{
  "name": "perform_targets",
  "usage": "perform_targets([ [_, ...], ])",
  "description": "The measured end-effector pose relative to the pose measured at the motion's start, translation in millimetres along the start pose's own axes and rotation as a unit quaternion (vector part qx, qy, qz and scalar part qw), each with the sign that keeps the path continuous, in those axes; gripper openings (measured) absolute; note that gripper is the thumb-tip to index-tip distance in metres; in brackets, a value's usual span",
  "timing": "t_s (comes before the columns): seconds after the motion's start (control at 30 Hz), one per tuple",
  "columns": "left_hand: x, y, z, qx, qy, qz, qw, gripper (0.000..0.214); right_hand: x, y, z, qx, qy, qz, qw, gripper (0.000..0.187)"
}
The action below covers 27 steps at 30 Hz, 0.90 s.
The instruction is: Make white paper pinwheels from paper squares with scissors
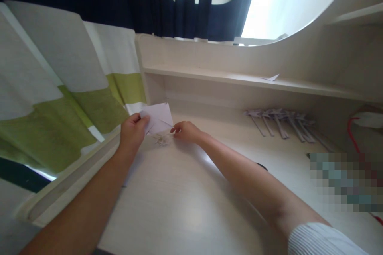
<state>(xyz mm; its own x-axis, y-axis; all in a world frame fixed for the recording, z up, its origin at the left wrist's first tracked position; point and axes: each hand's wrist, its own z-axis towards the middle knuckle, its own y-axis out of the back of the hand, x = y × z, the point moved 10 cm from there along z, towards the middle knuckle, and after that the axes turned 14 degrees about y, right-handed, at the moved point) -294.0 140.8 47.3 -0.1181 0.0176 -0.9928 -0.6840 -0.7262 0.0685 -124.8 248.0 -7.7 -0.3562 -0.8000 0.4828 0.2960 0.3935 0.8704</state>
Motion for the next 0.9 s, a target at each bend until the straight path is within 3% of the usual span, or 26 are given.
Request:
perform_targets([
  [0.4,9,11.6,15,-0.023,-0.010,-0.020,0.999,0.022,17,-27,28,0.104,0.016,-0.020,0.994,0.033],
  [0.9,-3,8.5,2,-0.020,-0.017,-0.034,0.999,0.019,37,-37,39,0.177,0.046,-0.039,0.982,0.033],
])
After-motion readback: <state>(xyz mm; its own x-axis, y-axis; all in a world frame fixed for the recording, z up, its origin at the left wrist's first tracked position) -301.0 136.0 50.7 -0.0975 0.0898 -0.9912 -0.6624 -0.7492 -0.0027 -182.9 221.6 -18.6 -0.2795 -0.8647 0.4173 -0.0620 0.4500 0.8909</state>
